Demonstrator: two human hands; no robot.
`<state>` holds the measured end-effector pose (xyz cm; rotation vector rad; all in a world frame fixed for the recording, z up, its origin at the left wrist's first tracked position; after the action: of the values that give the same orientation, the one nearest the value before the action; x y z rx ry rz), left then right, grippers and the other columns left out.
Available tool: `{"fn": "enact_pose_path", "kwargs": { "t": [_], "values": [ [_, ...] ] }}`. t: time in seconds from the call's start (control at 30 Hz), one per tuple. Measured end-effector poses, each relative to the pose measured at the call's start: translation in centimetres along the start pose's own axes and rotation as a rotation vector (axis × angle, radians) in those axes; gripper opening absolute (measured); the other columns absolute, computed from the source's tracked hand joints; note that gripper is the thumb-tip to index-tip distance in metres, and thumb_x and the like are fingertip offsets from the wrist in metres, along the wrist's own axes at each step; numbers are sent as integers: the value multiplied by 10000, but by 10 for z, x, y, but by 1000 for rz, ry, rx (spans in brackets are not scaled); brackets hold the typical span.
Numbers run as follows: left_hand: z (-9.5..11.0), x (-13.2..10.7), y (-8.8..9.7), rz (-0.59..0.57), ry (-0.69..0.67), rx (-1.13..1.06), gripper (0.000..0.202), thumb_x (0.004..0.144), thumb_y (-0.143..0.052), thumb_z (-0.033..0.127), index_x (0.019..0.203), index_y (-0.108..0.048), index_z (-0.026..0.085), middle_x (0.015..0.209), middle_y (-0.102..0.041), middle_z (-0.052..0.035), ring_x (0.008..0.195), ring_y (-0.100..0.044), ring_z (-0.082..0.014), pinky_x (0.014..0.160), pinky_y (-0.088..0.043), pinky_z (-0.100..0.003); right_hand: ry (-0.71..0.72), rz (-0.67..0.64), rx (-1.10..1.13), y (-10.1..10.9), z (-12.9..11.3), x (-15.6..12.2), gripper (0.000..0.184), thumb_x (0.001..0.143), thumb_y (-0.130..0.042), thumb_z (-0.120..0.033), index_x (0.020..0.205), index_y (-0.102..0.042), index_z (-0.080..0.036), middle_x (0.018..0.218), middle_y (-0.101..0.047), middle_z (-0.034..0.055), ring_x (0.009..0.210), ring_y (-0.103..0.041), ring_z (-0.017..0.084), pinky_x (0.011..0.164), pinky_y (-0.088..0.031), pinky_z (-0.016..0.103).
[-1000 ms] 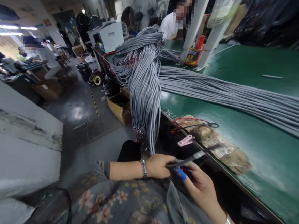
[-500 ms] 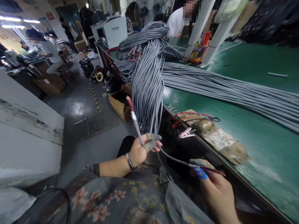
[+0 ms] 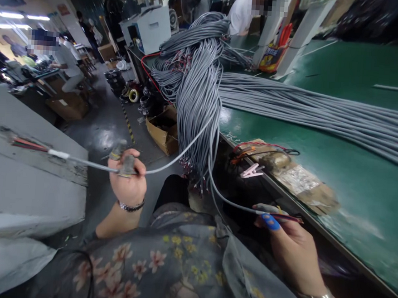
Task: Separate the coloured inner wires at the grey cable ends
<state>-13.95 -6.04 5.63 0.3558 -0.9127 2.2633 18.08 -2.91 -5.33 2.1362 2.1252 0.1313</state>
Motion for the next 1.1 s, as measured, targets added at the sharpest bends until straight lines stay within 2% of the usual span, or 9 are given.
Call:
{"fn": "enact_pose_path", "kwargs": {
  "t": [0.1,0.23,0.43,0.53,0.63,0.77,0.9,1.0,1.1],
  "values": [
    [11,12,10,-15,76,-82,170,687,-722,271,789,-638,164,686,-671,9,338,-438,-41,342,-275,-176,3,-6,-22,-2,1,2,264,680,-676,-470,567,-676,-232,797,-745,61,805,-678,252,712,-542,337],
    [5,11,23,-111,365,-87,216,729,-677,355,726,-655,140,574,-624,-10,322,-413,-43,320,-226,-170,18,-7,-58,-4,-1,4,239,679,-672,-459,595,-701,-236,794,-751,57,789,-682,252,686,-551,333],
    [-19,-25,7,-626,982,2,292,769,-636,336,964,-678,122,399,-459,59,248,-215,-13,294,-135,-167,107,-142,-74,-11,-19,10,244,682,-677,-467,582,-700,-246,758,-744,61,726,-681,249,613,-558,321],
    [-35,-48,-17,-853,1009,226,303,769,-639,322,994,-669,122,551,-619,-4,288,-354,-24,314,-199,-163,144,-229,-59,-19,-32,11,236,682,-692,-480,679,-717,-246,777,-745,59,712,-678,236,619,-554,315],
    [-56,-66,-45,-835,883,289,297,713,-678,281,970,-665,132,748,-678,-37,395,-478,-43,408,-347,-181,120,-253,8,-29,-39,10,309,677,-708,-498,826,-704,-228,796,-747,63,681,-672,221,619,-551,319],
    [-82,-87,-70,-849,925,254,285,748,-639,316,964,-681,135,913,-694,-84,557,-567,-88,480,-384,-200,68,-229,124,-36,-39,5,327,647,-740,-508,779,-662,-219,748,-730,55,665,-663,207,623,-546,311],
    [-91,-101,-78,-1035,993,182,354,744,-665,431,932,-675,131,889,-695,-83,773,-634,-159,651,-473,-242,62,-198,170,-34,-35,3,339,676,-701,-544,725,-654,-212,703,-697,44,648,-632,195,609,-522,302],
    [-95,-107,-74,-1226,1086,257,431,748,-620,555,843,-632,134,711,-664,-48,566,-614,-127,493,-429,-215,34,-130,169,-31,-29,8,403,690,-658,-601,643,-616,-203,625,-637,25,577,-561,165,576,-482,294],
    [-101,-105,-68,-1256,1133,379,500,692,-616,642,717,-534,150,607,-619,-23,446,-574,-114,389,-361,-190,-30,-113,228,-33,-22,16,432,627,-708,-611,639,-608,-191,616,-603,8,583,-519,148,594,-453,288]
  ]
}}
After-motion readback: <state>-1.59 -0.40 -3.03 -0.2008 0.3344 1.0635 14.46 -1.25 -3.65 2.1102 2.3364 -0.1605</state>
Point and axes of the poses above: each hand's wrist, its own x-axis towards the middle knuckle, its own y-axis out of the back of the hand, z = x × y, the point moved 1 cm from there along x, towards the middle knuckle
